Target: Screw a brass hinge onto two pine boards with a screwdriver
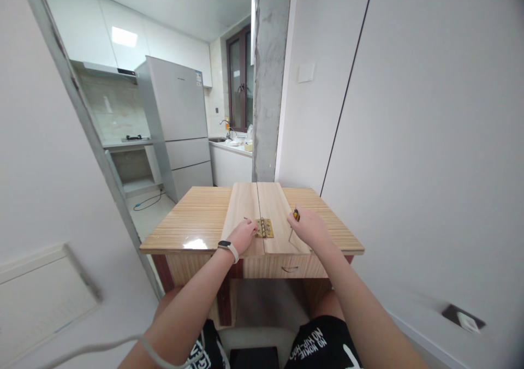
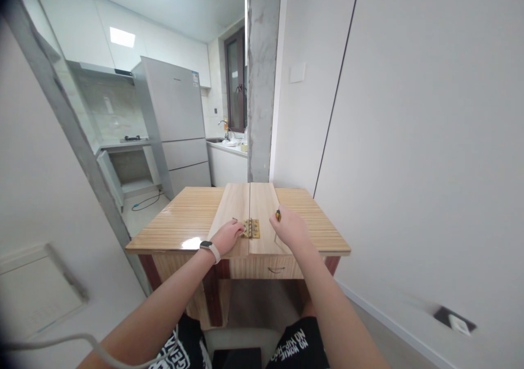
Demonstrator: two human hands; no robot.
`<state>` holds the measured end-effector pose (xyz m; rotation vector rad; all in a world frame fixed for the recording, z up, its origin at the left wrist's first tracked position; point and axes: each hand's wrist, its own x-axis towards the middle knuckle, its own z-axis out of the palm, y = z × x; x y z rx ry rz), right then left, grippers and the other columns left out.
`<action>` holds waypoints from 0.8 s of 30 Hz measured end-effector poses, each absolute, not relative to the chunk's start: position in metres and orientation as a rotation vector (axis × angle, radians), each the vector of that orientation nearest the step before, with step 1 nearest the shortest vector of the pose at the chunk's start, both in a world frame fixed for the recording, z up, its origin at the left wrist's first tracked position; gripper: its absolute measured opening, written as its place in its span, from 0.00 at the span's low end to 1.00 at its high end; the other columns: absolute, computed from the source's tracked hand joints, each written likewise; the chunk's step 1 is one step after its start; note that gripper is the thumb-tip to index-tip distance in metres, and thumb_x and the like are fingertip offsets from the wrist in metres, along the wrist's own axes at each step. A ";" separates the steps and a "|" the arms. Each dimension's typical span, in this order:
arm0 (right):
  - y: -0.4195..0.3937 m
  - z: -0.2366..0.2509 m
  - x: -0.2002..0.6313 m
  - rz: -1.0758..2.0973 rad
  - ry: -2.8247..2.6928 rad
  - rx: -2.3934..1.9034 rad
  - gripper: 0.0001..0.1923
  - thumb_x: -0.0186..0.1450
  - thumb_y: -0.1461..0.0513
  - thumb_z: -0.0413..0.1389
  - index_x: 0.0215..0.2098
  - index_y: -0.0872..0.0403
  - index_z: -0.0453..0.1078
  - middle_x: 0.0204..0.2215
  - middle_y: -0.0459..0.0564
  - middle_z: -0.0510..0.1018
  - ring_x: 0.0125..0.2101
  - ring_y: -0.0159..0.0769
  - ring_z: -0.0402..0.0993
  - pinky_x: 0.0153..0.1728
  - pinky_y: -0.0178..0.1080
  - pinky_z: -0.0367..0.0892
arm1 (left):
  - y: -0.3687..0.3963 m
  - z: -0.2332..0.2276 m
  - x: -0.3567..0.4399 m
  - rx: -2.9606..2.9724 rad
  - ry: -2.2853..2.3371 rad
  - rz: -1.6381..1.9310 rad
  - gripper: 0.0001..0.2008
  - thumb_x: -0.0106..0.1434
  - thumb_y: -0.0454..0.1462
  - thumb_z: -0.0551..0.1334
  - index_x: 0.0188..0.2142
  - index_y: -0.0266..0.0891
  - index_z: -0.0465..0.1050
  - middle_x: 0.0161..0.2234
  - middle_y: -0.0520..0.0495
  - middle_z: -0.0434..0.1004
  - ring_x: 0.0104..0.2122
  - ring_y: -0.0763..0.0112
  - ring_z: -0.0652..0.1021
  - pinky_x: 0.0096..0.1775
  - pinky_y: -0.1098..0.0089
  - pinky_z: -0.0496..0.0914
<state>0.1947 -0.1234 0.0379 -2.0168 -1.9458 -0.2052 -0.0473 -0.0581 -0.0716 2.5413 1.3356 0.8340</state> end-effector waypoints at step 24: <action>-0.118 0.027 0.201 -0.233 -1.935 -1.891 0.16 0.72 0.52 0.46 0.40 0.52 0.71 0.31 0.53 0.78 0.30 0.38 0.70 0.29 0.38 0.48 | -0.040 -0.046 -0.030 2.823 1.171 0.468 0.10 0.66 0.29 0.59 0.31 0.37 0.77 0.36 0.40 0.77 0.35 0.61 0.78 0.42 0.63 0.72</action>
